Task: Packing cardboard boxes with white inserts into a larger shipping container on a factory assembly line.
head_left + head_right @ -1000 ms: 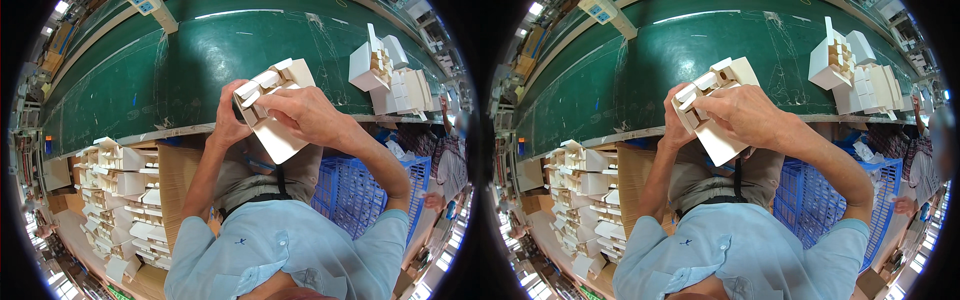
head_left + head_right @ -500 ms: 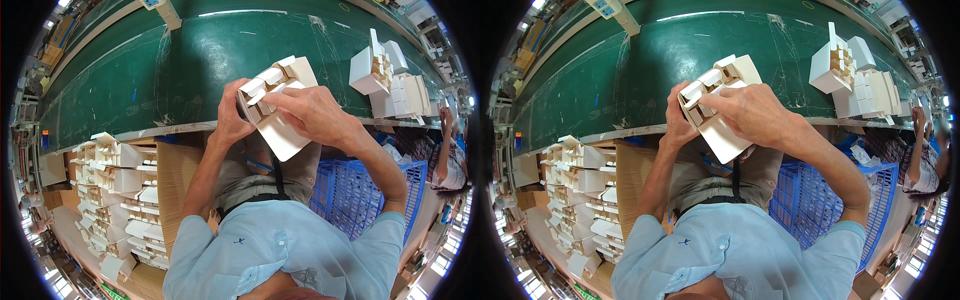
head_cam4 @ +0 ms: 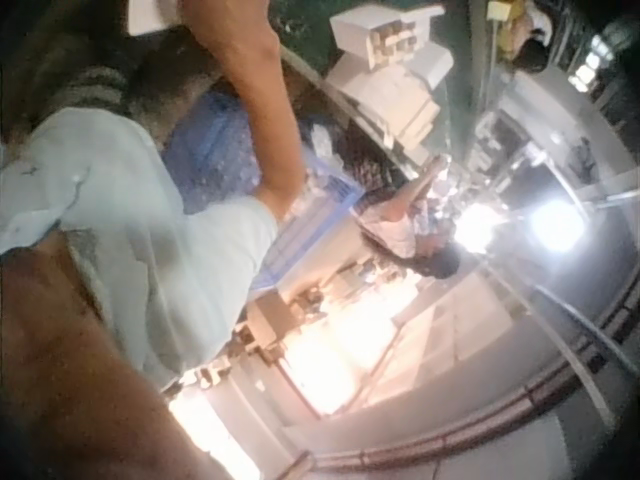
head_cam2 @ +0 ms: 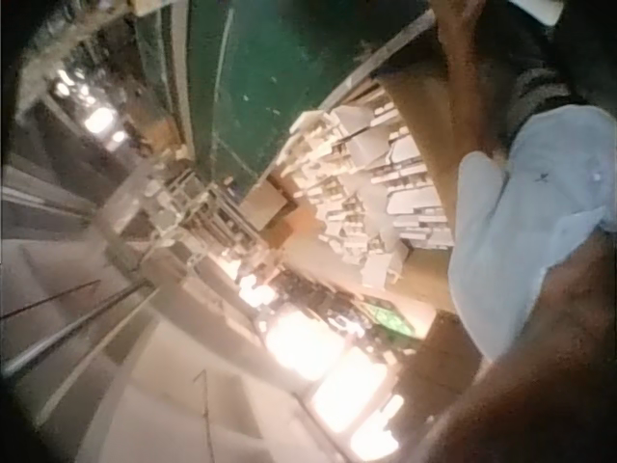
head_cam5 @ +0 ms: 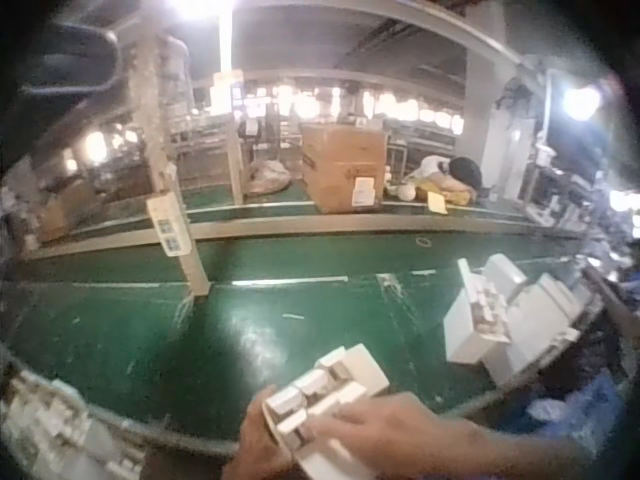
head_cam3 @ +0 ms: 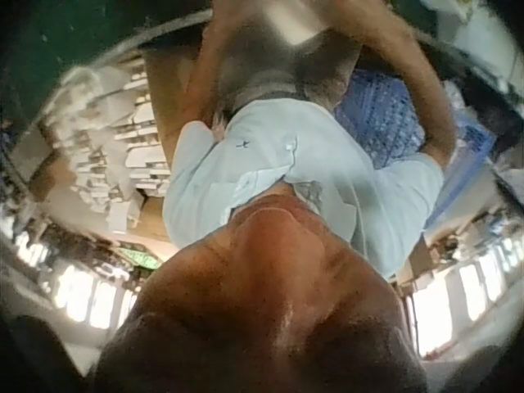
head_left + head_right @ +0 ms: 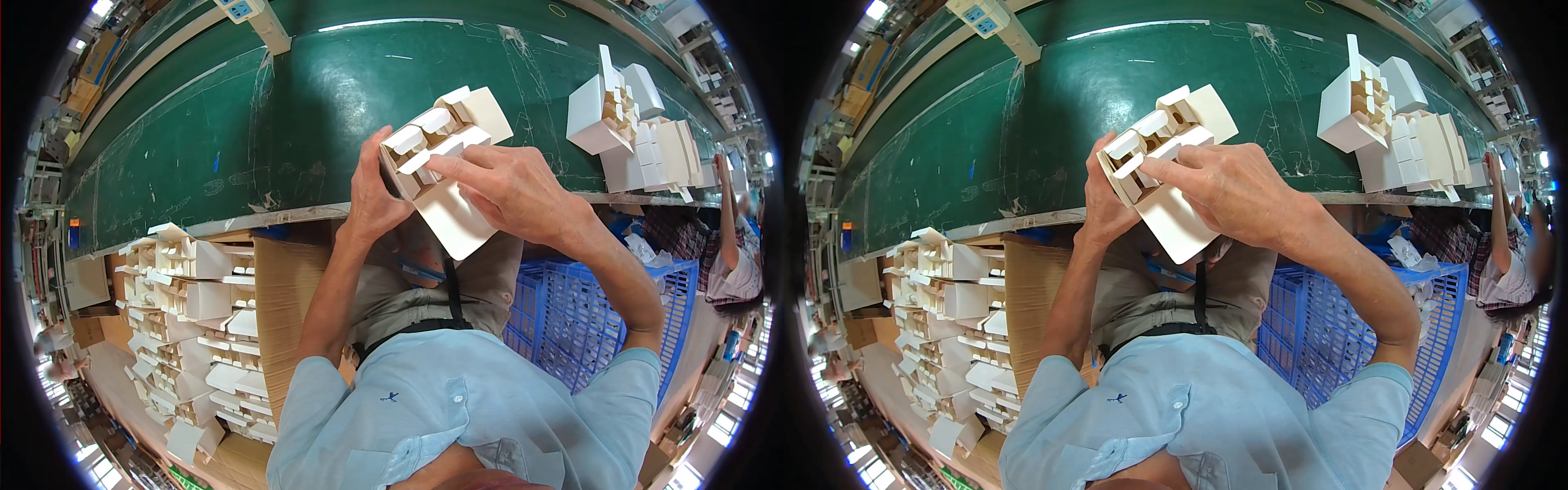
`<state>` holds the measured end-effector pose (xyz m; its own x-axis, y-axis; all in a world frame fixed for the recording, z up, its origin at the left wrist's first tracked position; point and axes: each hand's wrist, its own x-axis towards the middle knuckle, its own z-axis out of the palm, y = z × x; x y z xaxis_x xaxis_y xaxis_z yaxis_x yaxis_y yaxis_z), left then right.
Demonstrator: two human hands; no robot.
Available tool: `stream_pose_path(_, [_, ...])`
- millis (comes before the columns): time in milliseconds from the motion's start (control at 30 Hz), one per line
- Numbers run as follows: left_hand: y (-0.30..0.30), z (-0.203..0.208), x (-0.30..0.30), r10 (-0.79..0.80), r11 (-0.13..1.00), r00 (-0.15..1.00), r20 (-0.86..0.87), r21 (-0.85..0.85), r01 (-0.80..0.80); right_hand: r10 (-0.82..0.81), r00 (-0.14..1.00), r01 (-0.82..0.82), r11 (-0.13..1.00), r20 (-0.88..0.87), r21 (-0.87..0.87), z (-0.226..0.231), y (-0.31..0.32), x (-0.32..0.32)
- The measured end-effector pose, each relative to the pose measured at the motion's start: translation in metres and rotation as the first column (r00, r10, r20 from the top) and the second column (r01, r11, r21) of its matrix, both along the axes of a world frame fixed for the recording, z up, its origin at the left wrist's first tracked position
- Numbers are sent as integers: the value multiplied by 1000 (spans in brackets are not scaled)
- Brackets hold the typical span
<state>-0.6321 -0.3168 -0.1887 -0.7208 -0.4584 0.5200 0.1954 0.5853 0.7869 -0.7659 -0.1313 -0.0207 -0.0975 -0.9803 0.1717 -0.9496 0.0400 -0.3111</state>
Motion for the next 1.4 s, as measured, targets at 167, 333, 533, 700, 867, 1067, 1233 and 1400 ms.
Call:
stream_pose_path(167, [-2, -2, 0, 8, 998, 999, -39, -61, -10, 22, 1000, -22, 997, 0, -75, -4, 9, 2])
stream_pose_path(333, [-4, 6, 2, 25, 997, 998, 52, -68, -21, 7, 1000, -11, 974, -17, -228, -12, 15, 3])
stream_pose_path(533, [-10, 14, -7, 37, 926, 998, 56, -377, -14, 8, 999, -16, 977, -39, -211, -21, 29, -1])
stream_pose_path(700, [-5, 10, -1, -84, 984, 969, 232, 171, 45, 9, 999, -23, 960, -51, -281, -29, 32, -4])
stream_pose_path(867, [1, 17, -1, -87, 990, 995, 51, 111, 81, 24, 999, -30, 955, -26, -294, -30, 31, -6])
stream_pose_path(1067, [-3, 24, 21, 6, 983, 1000, 14, 182, -8, 15, 1000, -18, 961, -13, -276, -28, 30, -7])
stream_pose_path(1233, [-7, 23, 17, -41, 966, 999, -12, 256, 43, 12, 1000, -14, 964, -10, -267, -27, 27, -5])
stream_pose_path(1400, [-9, 19, 16, -55, 969, 998, -35, 237, 62, 11, 1000, -14, 963, -14, -269, -27, 26, -5])
